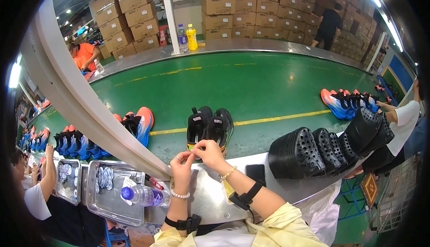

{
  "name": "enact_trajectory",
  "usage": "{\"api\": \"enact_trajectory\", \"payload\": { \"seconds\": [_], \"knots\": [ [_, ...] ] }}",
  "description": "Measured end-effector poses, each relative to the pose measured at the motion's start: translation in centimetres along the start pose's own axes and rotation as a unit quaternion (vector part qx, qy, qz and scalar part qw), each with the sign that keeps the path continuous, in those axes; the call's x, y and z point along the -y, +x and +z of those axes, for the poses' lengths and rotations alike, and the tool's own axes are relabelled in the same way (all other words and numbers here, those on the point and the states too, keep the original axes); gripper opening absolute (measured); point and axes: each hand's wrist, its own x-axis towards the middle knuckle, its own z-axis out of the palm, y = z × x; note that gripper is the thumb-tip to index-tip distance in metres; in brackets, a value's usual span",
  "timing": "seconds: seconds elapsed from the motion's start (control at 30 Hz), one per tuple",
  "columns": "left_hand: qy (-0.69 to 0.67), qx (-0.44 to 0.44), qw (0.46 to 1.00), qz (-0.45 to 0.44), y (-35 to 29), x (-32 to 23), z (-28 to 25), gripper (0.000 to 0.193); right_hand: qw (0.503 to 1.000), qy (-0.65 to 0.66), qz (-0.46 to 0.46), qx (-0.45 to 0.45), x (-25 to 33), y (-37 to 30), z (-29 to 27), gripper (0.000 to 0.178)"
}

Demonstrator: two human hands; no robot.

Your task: Assembling and inspecting shoes on a production line.

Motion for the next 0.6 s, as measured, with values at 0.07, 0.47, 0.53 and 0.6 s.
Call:
{"api": "enact_trajectory", "payload": {
  "seconds": [0.07, 0.47, 0.53, 0.6],
  "knots": [
    [0.039, -0.014, 0.999, 0.014, -0.1, -0.4, -0.1, 0.014, 0.998, -0.005, -0.05, -0.028, 0.2, -0.1, 0.2, 0.018],
    [0.158, -0.045, 0.978, 0.125, -0.3, -0.4, -0.3, 0.013, 0.999, 0.036, -0.036, 0.001, 0.3, -0.2, 0.3, 0.016],
    [0.183, -0.045, 0.972, 0.142, -0.4, -0.6, -0.3, 0.013, 0.998, 0.048, -0.02, 0.024, 0.5, -0.4, 0.2, 0.016],
    [0.177, -0.066, 0.973, 0.133, -0.5, -0.8, -0.2, 0.012, 0.996, 0.081, -0.018, 0.031, 0.6, -0.3, 0.1, 0.016]
  ]
}}
